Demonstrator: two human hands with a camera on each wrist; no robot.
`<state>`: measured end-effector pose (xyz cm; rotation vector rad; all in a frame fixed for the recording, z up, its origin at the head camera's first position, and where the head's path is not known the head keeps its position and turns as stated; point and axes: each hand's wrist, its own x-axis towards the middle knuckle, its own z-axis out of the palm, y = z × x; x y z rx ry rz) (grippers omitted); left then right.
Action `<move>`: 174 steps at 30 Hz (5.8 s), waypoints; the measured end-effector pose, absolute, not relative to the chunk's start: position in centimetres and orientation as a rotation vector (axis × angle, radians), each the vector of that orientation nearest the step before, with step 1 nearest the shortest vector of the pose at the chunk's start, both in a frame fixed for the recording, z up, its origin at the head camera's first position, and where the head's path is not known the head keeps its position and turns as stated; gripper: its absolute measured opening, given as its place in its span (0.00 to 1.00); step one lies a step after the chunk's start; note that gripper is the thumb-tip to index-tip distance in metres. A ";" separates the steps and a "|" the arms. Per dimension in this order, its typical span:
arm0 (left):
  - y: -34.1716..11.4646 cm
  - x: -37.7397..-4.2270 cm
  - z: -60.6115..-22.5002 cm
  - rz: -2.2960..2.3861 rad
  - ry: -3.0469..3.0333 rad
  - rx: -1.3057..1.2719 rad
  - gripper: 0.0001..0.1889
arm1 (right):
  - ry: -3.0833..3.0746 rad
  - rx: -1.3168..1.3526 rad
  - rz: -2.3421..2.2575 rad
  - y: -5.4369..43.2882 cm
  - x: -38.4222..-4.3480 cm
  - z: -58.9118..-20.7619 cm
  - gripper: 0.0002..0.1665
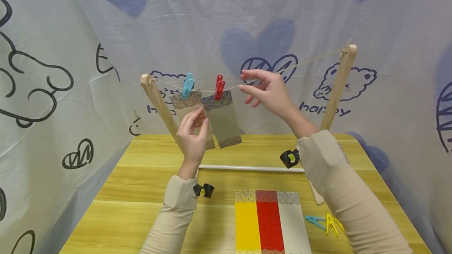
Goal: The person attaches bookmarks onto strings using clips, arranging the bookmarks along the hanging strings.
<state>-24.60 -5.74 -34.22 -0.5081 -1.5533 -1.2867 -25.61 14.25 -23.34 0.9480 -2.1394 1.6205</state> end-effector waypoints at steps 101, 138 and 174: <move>-3.7 -18.9 -54.9 -0.990 -2.743 -0.667 0.35 | -2.699 0.383 1.248 33.0 -13.8 -54.9 0.26; -3.2 -19.0 -54.9 -0.497 -3.139 -0.873 0.46 | -2.522 0.943 1.638 34.4 -15.4 -56.9 0.32; -3.3 -19.5 -55.2 -1.417 -2.822 -0.614 0.43 | -2.538 0.321 1.680 33.2 -14.6 -54.5 0.18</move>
